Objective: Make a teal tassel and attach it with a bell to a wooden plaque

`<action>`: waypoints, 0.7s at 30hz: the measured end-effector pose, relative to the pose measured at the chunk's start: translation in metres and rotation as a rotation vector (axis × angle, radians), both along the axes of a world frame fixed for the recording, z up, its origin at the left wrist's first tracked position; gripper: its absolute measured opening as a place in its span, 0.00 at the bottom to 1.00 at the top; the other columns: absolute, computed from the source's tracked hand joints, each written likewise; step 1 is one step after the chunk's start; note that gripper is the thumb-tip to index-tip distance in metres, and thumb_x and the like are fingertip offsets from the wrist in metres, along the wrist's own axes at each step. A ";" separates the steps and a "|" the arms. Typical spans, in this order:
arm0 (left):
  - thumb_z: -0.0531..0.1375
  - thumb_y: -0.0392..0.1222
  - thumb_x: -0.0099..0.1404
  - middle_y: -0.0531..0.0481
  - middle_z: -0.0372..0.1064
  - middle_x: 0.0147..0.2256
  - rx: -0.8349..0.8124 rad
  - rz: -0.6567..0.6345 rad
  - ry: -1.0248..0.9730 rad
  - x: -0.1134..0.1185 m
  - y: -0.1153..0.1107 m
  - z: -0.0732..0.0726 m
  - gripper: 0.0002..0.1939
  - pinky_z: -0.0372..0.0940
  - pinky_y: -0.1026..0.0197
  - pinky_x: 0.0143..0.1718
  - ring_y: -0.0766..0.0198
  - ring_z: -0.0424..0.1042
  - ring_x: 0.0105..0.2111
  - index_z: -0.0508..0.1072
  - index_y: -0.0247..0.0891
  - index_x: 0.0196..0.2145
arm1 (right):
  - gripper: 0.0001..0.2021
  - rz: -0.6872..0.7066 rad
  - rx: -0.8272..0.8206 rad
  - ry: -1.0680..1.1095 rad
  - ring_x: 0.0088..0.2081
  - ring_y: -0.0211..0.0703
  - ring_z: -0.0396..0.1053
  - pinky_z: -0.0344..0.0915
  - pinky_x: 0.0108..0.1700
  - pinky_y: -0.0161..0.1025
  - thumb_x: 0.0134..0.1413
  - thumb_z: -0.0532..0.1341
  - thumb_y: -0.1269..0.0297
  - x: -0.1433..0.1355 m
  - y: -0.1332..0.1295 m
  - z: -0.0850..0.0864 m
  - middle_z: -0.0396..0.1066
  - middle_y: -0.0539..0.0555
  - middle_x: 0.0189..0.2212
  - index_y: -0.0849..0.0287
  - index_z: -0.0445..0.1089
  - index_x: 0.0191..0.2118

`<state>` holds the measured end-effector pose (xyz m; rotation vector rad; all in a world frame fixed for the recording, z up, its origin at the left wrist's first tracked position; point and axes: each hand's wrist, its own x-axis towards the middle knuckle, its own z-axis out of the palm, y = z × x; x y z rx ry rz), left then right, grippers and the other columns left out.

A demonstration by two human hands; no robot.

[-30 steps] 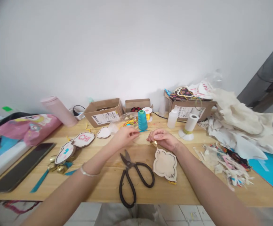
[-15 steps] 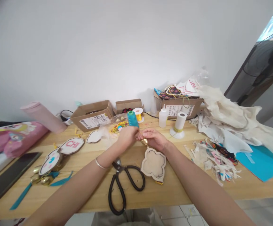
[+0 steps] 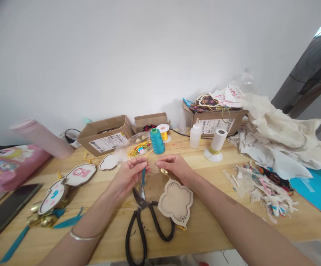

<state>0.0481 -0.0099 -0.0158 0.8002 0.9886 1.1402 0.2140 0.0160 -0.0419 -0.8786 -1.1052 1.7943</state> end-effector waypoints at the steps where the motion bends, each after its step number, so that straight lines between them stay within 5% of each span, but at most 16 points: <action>1: 0.65 0.33 0.45 0.53 0.69 0.23 0.007 0.003 -0.004 0.002 -0.003 0.003 0.11 0.64 0.68 0.33 0.71 0.69 0.24 0.71 0.33 0.29 | 0.08 0.009 0.025 -0.024 0.21 0.29 0.57 0.51 0.26 0.32 0.33 0.67 0.64 0.000 -0.001 -0.001 0.67 0.47 0.18 0.61 0.73 0.24; 6: 0.64 0.33 0.45 0.53 0.68 0.24 0.079 -0.086 0.007 0.003 -0.012 0.011 0.13 0.63 0.69 0.28 0.71 0.68 0.23 0.72 0.34 0.32 | 0.07 0.065 0.126 -0.088 0.23 0.30 0.58 0.52 0.27 0.32 0.37 0.65 0.64 0.004 0.001 -0.003 0.68 0.48 0.21 0.62 0.73 0.25; 10: 0.64 0.34 0.46 0.55 0.67 0.27 0.118 -0.080 0.066 0.002 -0.009 0.004 0.18 0.62 0.69 0.27 0.73 0.67 0.23 0.71 0.38 0.38 | 0.04 0.106 0.158 -0.047 0.23 0.29 0.58 0.53 0.27 0.32 0.40 0.65 0.66 0.006 0.002 0.000 0.67 0.48 0.21 0.61 0.73 0.24; 15: 0.64 0.36 0.46 0.55 0.69 0.25 0.145 -0.020 0.225 0.001 -0.003 -0.007 0.24 0.62 0.67 0.30 0.71 0.68 0.26 0.66 0.38 0.43 | 0.03 0.151 0.249 0.022 0.35 0.36 0.64 0.59 0.37 0.35 0.39 0.64 0.66 0.002 0.000 0.003 0.68 0.51 0.34 0.59 0.74 0.25; 21: 0.65 0.38 0.44 0.53 0.71 0.23 0.149 -0.007 0.330 0.007 -0.002 -0.012 0.23 0.64 0.64 0.30 0.67 0.69 0.24 0.67 0.35 0.40 | 0.04 0.016 0.398 -0.090 0.32 0.37 0.64 0.60 0.35 0.36 0.38 0.65 0.65 -0.002 -0.001 0.003 0.69 0.52 0.29 0.57 0.75 0.26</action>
